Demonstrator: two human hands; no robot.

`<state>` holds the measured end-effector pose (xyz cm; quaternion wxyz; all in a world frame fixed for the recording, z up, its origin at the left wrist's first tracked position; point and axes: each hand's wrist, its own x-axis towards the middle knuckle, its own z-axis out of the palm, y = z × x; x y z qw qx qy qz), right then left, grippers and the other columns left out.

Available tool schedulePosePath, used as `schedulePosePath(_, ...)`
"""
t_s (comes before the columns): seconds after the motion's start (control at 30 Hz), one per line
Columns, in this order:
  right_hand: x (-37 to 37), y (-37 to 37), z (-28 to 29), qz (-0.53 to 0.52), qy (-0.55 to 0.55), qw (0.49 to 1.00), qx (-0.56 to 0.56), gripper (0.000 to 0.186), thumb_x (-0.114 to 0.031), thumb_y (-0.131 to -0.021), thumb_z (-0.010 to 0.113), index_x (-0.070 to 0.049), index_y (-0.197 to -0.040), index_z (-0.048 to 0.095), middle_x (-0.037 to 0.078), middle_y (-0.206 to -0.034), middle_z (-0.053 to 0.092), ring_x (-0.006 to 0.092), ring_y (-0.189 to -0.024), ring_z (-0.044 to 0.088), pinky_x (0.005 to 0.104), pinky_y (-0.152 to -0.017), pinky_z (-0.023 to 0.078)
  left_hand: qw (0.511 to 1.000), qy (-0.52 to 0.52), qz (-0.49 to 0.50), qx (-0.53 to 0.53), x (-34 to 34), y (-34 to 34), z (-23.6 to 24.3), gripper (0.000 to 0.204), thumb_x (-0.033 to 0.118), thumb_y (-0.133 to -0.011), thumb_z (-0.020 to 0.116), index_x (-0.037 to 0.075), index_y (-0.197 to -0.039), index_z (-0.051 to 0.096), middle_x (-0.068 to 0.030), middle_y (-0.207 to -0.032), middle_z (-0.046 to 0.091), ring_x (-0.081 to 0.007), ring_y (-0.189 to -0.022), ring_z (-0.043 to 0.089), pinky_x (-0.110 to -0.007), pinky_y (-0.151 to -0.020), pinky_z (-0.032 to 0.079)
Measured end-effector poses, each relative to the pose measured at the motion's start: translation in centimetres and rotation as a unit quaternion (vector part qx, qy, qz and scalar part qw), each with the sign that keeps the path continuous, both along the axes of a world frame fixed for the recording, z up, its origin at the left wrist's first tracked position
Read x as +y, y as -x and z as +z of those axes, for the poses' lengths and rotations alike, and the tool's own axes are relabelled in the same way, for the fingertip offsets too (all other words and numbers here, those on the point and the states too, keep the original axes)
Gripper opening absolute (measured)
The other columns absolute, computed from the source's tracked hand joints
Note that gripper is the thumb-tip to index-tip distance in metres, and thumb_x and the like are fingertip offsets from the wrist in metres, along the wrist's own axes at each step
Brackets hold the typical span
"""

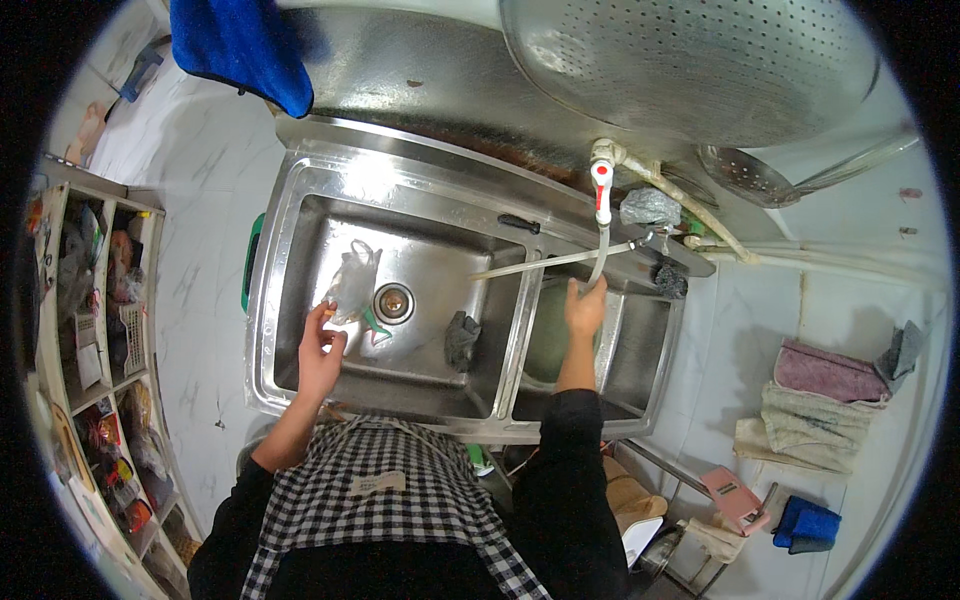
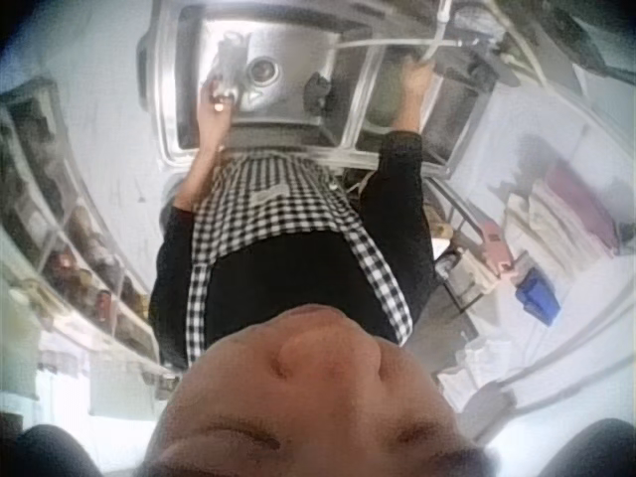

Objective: The person wraps white thread around a faucet connector, then screws the connector onto the faucet valve above a double-basin stainless steel sink. The person turns the handle to test the water flow.

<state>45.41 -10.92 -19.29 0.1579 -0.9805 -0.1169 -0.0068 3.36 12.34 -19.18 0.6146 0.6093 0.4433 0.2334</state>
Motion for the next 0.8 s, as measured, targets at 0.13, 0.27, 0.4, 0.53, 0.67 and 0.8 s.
schedulePosePath(0.13, 4.2, 0.9, 4.9, 0.128, -0.121, 0.957, -0.230, 0.072, -0.033, -0.091, 0.069, 0.002, -0.145, 0.038, 0.028, -0.136, 0.052, 0.0442, -0.121, 0.053, 0.0457, -0.107, 0.040, 1.000, 0.000, -0.009, 0.016, -0.2, -0.4, -0.2, 0.057, 0.000, -0.088, 0.061, 0.004, -0.141, 0.042, -0.0117, -0.139, 0.056, -0.0125, -0.082, 0.063, -0.027, -0.078, 0.051)
schedulePosePath(0.27, 10.4, -0.5, 11.4, 0.171, -0.097, 0.948, -0.249, 0.064, -0.035, -0.093, 0.067, -0.001, -0.141, 0.044, 0.022, -0.122, 0.062, 0.0386, -0.110, 0.061, 0.0461, -0.094, 0.048, 1.000, -0.012, -0.020, 0.005, 0.0, -1.2, -0.3, 0.056, 0.001, -0.089, 0.062, 0.004, -0.141, 0.042, -0.0110, -0.139, 0.056, -0.0123, -0.082, 0.063, -0.026, -0.076, 0.051)
schedulePosePath(0.4, 14.9, -1.6, 12.6, 0.156, -0.020, 0.947, -0.279, 0.049, -0.038, -0.094, 0.065, -0.006, -0.129, 0.055, 0.017, -0.097, 0.071, 0.0361, -0.086, 0.069, 0.0454, -0.072, 0.055, 1.000, 0.005, -0.011, -0.012, 0.3, -2.0, -0.6, 0.055, 0.000, -0.090, 0.061, 0.004, -0.141, 0.042, -0.0103, -0.138, 0.056, -0.0118, -0.082, 0.062, -0.026, -0.075, 0.052)
schedulePosePath(0.53, 15.8, -2.8, 10.7, 0.146, -0.057, 0.929, -0.335, 0.034, -0.034, -0.093, 0.068, -0.007, -0.112, 0.058, 0.017, -0.082, 0.069, 0.0381, -0.069, 0.068, 0.0436, -0.059, 0.054, 1.000, 0.031, 0.001, -0.005, 0.9, -2.1, -1.0, 0.054, 0.001, -0.091, 0.060, 0.004, -0.141, 0.042, -0.0104, -0.138, 0.055, -0.0109, -0.083, 0.062, -0.025, -0.073, 0.051)
schedulePosePath(0.67, 15.3, -4.0, 9.1, 0.149, -0.055, 0.926, -0.342, 0.029, -0.028, -0.097, 0.064, -0.006, -0.110, 0.052, 0.018, -0.082, 0.069, 0.0409, -0.072, 0.068, 0.0466, -0.061, 0.053, 0.996, 0.086, -0.008, -0.016, 2.1, -2.6, -2.4, 0.054, -0.001, -0.092, 0.059, 0.005, -0.143, 0.042, -0.0109, -0.141, 0.052, -0.0105, -0.086, 0.060, -0.024, -0.078, 0.051)
schedulePosePath(0.8, 15.0, -4.5, 8.7, 0.154, -0.049, 0.926, -0.342, 0.033, -0.026, -0.095, 0.067, 0.000, -0.106, 0.048, 0.019, -0.079, 0.067, 0.0402, -0.068, 0.067, 0.0433, -0.058, 0.053, 0.995, 0.099, -0.013, -0.023, 2.9, -3.9, -4.0, 0.056, -0.004, -0.092, 0.056, 0.006, -0.145, 0.040, -0.0118, -0.142, 0.052, -0.0119, -0.090, 0.061, -0.026, -0.081, 0.051)
